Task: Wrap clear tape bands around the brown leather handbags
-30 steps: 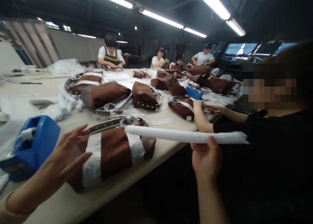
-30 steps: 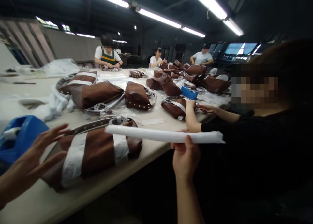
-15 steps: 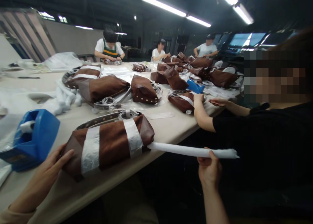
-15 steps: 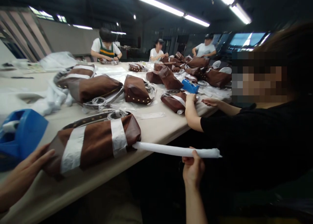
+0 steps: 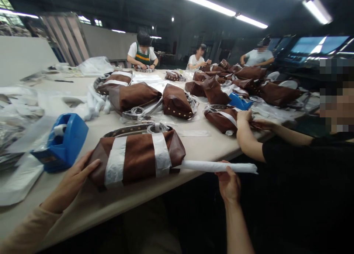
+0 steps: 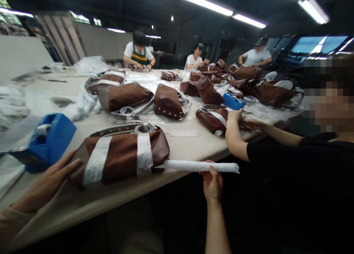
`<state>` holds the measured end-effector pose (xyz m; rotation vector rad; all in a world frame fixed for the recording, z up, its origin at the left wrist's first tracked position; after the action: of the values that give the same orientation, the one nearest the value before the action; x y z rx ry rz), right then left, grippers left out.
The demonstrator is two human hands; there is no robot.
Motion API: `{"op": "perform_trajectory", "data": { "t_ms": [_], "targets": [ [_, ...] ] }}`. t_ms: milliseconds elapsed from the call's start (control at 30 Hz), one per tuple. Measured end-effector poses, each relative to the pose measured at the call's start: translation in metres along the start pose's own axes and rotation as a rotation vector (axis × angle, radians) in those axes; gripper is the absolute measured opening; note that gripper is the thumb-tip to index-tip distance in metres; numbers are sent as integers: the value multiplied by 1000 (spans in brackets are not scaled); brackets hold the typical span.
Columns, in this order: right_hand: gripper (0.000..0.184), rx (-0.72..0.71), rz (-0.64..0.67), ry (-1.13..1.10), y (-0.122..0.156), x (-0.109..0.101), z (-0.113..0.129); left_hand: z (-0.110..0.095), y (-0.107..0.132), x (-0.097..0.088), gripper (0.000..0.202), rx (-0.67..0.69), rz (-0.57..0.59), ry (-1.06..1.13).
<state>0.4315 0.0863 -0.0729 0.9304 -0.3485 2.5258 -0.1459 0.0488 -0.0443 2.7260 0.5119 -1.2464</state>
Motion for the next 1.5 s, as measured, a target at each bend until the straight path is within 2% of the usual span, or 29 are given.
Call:
{"op": "perform_trajectory", "data": {
  "t_ms": [133,267,333,367,400,467,500,533,567,667,767,867,967,1100,1200,1333,1500],
  "targets": [
    [36,71,53,53,14,23,-25,-4,1,4,75,-2,23,133],
    [40,286,220,159,38,61,-55,-5,3,4,76,-14,10,200],
    [43,387,300,243,42,66,-58,-6,5,2,78,-34,-6,244],
    [45,370,269,264,35,60,-49,-6,7,1,78,-47,-14,265],
    [45,295,187,267,22,48,-34,-7,9,1,77,-61,-24,283],
    [45,21,-60,221,-6,15,10,-7,12,1,75,-89,-46,327],
    [45,-103,-140,203,-18,3,28,-7,13,2,73,-99,-56,356],
    [46,-191,-173,196,-27,-2,40,-8,13,4,72,-104,-65,394],
    [48,-230,-151,199,-35,-1,44,-8,14,5,71,-106,-78,441],
    [57,-169,60,228,-40,34,22,-10,16,8,67,-106,-126,589],
    [61,-95,271,313,-10,82,-15,-11,17,10,62,-106,-149,726],
    [63,-97,364,444,22,110,-37,-18,18,9,56,-65,-137,821],
    [66,-60,421,541,37,118,-48,-26,18,6,54,-20,-121,844],
    [74,-44,454,637,42,122,-52,-36,20,4,56,10,-96,811],
    [76,-68,500,695,50,135,-54,-42,21,2,57,45,-95,832],
    [77,-112,525,746,61,150,-55,-40,21,3,60,39,-89,834],
    [79,-87,538,733,61,147,-60,-34,21,5,64,-2,-81,737]
  ]
}}
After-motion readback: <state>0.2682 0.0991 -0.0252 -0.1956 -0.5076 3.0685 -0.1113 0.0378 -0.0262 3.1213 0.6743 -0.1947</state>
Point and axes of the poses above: each hand's wrist, its own y-axis away from the middle knuckle, its own x-axis out of the palm, z = x × y, the point moved 10 cm from there along -y, towards the middle knuckle, and after that the axes turned 12 degrees about -y, right-handed, at the moved point
